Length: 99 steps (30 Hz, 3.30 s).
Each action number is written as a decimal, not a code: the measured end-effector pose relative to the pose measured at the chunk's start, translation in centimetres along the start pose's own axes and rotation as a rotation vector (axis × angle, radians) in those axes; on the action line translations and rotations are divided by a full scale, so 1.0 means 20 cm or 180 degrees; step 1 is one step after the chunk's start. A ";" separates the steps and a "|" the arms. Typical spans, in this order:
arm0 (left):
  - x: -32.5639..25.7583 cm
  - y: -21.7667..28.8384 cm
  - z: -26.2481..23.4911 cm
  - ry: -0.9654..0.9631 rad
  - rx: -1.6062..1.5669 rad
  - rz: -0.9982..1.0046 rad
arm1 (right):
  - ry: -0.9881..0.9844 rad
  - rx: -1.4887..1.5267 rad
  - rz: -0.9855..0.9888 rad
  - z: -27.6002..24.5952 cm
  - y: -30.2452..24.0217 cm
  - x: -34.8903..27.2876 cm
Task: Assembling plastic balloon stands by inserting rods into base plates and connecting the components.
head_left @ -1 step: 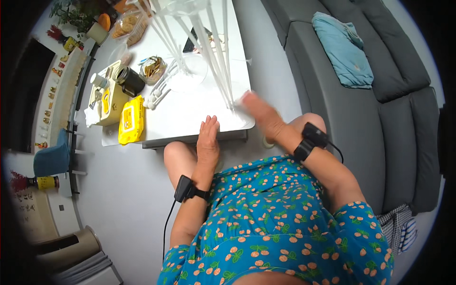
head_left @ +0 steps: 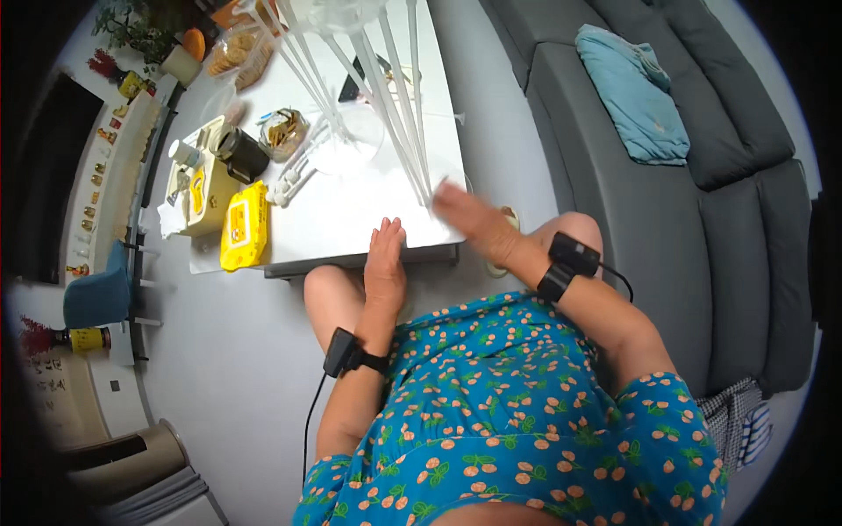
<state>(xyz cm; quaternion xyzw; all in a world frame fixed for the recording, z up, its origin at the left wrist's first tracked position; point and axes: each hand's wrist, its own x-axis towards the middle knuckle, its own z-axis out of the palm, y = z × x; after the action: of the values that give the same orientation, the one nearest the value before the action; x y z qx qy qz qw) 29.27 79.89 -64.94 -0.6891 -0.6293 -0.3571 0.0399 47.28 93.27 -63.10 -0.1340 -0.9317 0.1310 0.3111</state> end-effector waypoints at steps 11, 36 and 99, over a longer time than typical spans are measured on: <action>0.10 0.16 -0.15 -0.0116 -0.0052 -0.0525 | 0.0229 -0.0743 0.0335 -0.17 0.01 0.14; 0.09 -0.01 0.07 -0.0203 0.0747 -0.0947 | -0.0239 -0.0352 0.0168 0.03 -0.27 -0.05; -0.09 -0.11 -0.19 -0.0579 0.0130 -0.0662 | -0.0197 0.0399 0.0405 0.19 -0.09 0.26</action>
<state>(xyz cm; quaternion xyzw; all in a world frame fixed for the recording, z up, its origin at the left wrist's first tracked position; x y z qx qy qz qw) 25.61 76.86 -64.00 -0.6487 -0.7055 -0.2824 -0.0404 40.75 92.74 -62.62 -0.1691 -0.9205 0.2127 0.2809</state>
